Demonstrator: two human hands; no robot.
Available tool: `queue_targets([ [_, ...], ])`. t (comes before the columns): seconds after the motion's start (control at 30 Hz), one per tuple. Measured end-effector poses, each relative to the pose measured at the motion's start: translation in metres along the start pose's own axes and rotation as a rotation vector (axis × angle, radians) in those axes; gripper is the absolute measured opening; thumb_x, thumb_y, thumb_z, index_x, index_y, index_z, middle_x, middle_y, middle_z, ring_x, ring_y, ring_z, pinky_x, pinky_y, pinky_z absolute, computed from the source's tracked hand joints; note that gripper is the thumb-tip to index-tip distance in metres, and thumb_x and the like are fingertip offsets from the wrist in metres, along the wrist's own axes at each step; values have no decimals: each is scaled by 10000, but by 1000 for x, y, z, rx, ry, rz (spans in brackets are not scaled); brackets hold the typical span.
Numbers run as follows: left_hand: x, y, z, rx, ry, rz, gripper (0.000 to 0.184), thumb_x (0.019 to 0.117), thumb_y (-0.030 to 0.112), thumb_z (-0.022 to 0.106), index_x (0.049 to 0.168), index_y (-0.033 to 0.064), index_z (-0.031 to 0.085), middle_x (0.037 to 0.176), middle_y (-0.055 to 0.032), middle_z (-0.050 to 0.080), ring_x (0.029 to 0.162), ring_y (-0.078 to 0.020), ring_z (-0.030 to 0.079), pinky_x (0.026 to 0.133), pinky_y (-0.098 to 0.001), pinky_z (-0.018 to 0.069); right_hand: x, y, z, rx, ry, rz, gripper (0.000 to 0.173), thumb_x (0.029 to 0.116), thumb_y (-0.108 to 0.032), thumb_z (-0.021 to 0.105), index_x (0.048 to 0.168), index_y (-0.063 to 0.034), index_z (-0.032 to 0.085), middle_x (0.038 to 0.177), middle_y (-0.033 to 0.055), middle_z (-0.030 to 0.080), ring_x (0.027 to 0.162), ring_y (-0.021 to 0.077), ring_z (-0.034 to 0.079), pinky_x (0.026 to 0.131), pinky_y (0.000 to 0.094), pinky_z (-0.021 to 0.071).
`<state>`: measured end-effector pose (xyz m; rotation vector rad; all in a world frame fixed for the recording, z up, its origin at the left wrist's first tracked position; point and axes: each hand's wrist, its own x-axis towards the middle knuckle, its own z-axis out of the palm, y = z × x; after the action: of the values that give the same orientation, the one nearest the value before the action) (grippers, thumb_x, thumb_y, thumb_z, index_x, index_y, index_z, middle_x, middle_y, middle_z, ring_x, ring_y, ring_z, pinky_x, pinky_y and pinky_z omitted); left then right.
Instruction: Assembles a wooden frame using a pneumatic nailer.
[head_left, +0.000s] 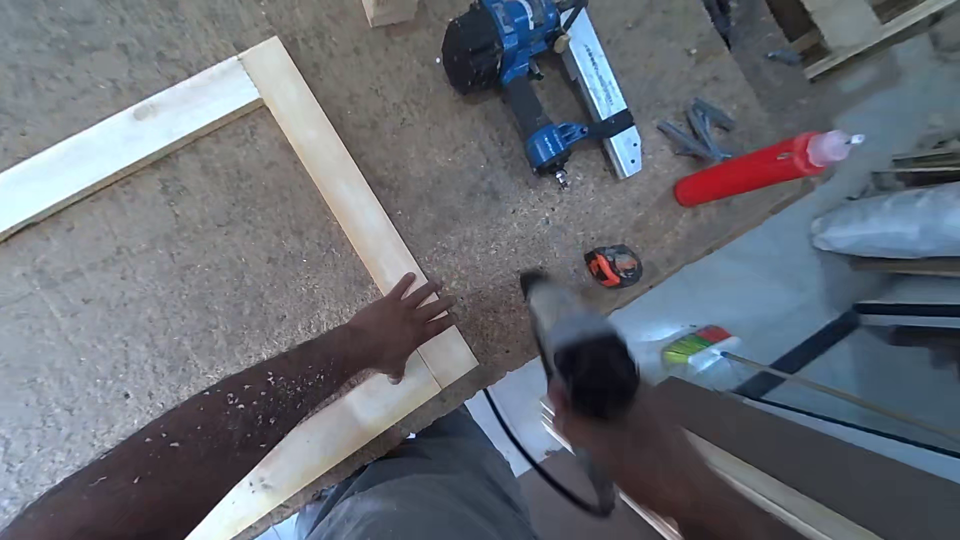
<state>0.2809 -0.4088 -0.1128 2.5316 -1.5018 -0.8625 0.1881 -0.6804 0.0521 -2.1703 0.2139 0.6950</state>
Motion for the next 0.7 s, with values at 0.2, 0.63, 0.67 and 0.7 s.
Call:
queue_targets([
  [0.2, 0, -6, 11, -25, 64, 28, 1282, 524, 572, 958, 1609, 247, 356, 1687, -31, 294, 1585, -340, 137, 1237, -679, 114, -47, 25, 78, 185, -310, 325, 452, 821, -271, 823, 1182, -38, 682, 889, 61, 730, 813, 150, 711, 800, 396, 601],
  [0.63, 0, -6, 12, -87, 53, 26, 1275, 543, 493, 974, 1619, 247, 336, 1697, -20, 268, 1590, -345, 104, 1234, -689, 63, -26, 46, 116, 83, -253, 306, 483, 830, -355, 753, 1230, -96, 673, 946, 42, 735, 855, 138, 713, 791, 401, 596],
  [0.67, 0, -6, 12, -86, 47, 27, 1274, 548, 495, 971, 1621, 241, 333, 1699, -23, 264, 1590, -347, 104, 1233, -692, 63, -27, 48, 117, 89, -245, 312, 477, 830, -353, 750, 1223, -93, 675, 940, 41, 734, 850, 135, 712, 786, 397, 595],
  [0.7, 0, -6, 12, -86, 34, 25, 1275, 556, 496, 968, 1625, 239, 322, 1704, -21, 252, 1592, -345, 92, 1234, -690, 57, -28, 48, 117, 88, -241, 316, 476, 829, -350, 752, 1222, -93, 676, 940, 41, 734, 850, 135, 713, 788, 396, 595],
])
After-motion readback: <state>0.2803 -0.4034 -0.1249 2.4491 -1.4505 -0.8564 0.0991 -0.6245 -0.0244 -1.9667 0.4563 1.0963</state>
